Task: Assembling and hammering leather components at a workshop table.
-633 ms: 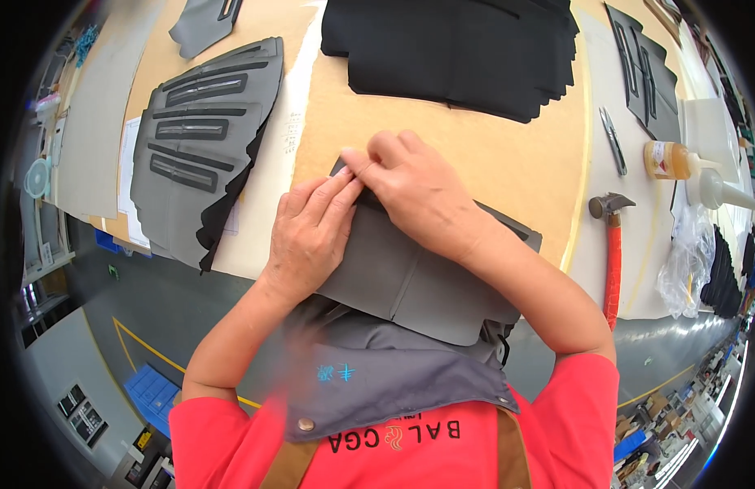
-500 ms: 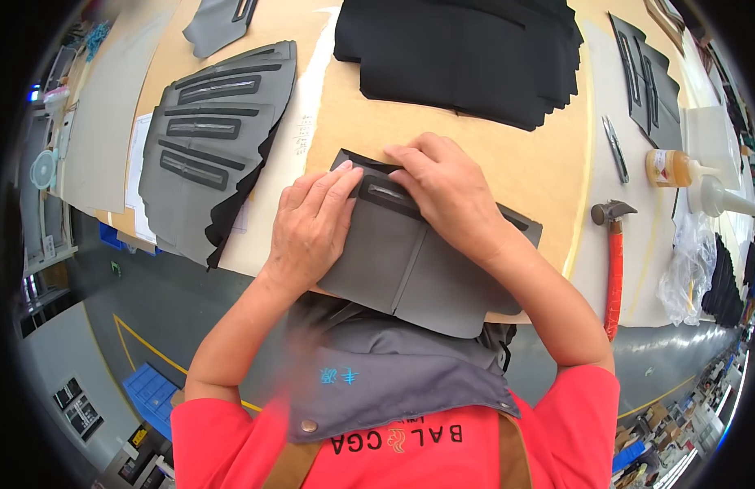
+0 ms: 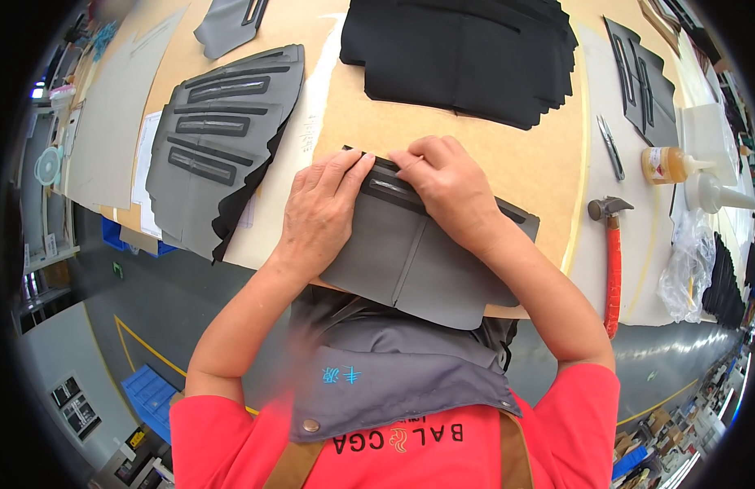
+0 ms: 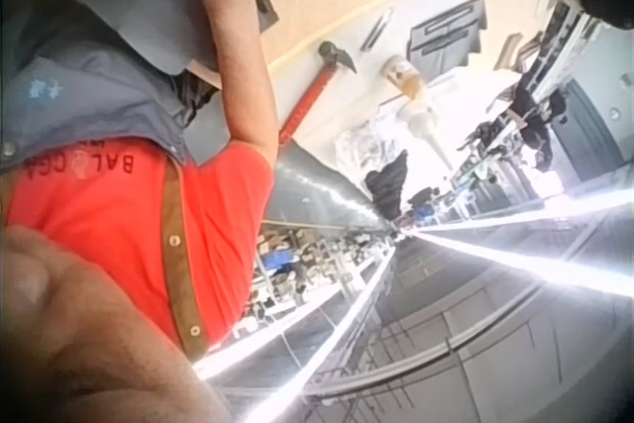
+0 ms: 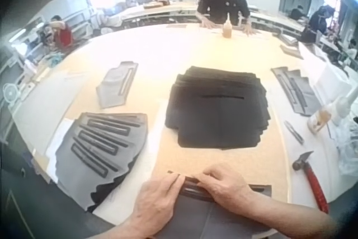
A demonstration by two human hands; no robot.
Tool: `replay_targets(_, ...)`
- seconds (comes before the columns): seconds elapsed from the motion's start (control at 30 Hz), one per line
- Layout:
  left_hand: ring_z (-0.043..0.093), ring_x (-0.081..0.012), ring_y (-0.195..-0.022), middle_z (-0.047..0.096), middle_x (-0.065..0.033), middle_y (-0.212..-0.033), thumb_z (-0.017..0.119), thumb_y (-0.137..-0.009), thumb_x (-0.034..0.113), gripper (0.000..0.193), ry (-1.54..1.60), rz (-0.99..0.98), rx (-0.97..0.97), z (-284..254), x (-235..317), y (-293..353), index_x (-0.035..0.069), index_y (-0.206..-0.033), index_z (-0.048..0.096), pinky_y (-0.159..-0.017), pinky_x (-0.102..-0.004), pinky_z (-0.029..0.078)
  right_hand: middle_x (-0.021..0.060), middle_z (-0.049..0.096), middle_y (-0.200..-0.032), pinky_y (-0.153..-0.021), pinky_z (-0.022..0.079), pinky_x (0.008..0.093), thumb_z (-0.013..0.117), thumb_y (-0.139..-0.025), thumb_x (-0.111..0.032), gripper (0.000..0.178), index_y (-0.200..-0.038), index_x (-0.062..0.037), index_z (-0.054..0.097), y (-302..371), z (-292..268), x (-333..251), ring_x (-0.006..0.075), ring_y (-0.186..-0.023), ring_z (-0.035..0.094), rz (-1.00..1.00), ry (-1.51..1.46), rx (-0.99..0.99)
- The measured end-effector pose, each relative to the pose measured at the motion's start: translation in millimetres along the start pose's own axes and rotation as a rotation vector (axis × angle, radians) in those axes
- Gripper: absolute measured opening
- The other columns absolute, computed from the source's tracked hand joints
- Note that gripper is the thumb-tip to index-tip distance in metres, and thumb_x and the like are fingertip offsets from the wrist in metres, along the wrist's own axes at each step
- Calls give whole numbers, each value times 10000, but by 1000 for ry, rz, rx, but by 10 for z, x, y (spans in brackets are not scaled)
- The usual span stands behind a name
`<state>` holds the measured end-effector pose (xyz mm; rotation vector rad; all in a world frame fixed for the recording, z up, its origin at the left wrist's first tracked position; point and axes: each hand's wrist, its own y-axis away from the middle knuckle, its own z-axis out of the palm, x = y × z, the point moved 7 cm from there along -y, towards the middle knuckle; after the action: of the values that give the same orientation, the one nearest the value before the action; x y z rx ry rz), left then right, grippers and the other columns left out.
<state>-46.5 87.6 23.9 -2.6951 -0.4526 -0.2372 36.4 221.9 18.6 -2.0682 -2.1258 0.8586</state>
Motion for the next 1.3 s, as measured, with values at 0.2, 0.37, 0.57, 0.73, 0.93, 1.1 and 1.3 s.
replay_targets(0.2, 582, -270, -1244, 587, -100, -1330, 606, -894, 12, 509, -52, -8, -89, 34, 77, 2, 89, -1396, 636, -1037, -415, 447, 63, 669, -1046, -841, 573, 356, 709, -808, -31, 372, -1176, -63, 758, 46, -70, -28, 252, -926, 635, -46, -29, -19)
replay_targets(0.37, 578, -269, -1238, 583, -115, -1305, 617, -893, 43, 517, -51, 11, -71, 38, 146, -37, 129, -1402, 640, -1081, -441, 425, 62, 667, -1016, -797, 573, 341, 740, -811, 21, 419, -1216, -84, 764, 140, -55, 170, 246, -917, 639, 210, -239, -28)
replay_targets(0.57, 564, -292, -1277, 571, -118, -1334, 609, -886, 33, 516, -57, 10, -112, 56, 189, -6, 99, -1397, 636, -1107, -446, 425, 88, 683, -1012, -773, 574, 348, 761, -875, 8, 309, -1176, -65, 765, 137, -161, -26, 257, -875, 673, -75, -42, -31)
replay_targets(0.73, 568, -317, -1267, 571, -130, -1309, 603, -891, 30, 522, -12, 29, -93, 81, 247, -32, 128, -1403, 639, -1100, -473, 436, 87, 684, -1017, -779, 575, 351, 759, -853, 15, 312, -1153, -69, 768, 224, -179, 121, 254, -893, 666, 197, -209, -47)
replay_targets(0.93, 567, -323, -1270, 568, -131, -1315, 606, -881, 27, 507, -7, 43, -133, 55, 349, -21, 82, -1384, 638, -1120, -474, 435, 91, 681, -988, -772, 570, 356, 757, -871, -1, 266, -1131, -54, 766, 287, -239, 31, 260, -890, 668, 39, -109, 2)
replay_targets(1.1, 577, -325, -1256, 581, -137, -1297, 610, -877, 27, 495, -12, 95, -68, 33, 443, -68, 29, -1372, 627, -1114, -465, 449, 102, 691, -956, -781, 565, 395, 765, -832, -21, 217, -1048, -36, 763, 287, -301, 34, 301, -896, 667, 141, -154, 28)
replay_targets(1.3, 590, -348, -1222, 587, -155, -1281, 612, -881, 30, 494, 42, 59, -136, 75, 480, -69, 34, -1375, 628, -1099, -434, 466, 101, 685, -916, -775, 561, 390, 761, -836, -25, 170, -1006, -28, 760, 396, -298, 161, 291, -869, 662, 408, -348, 11)
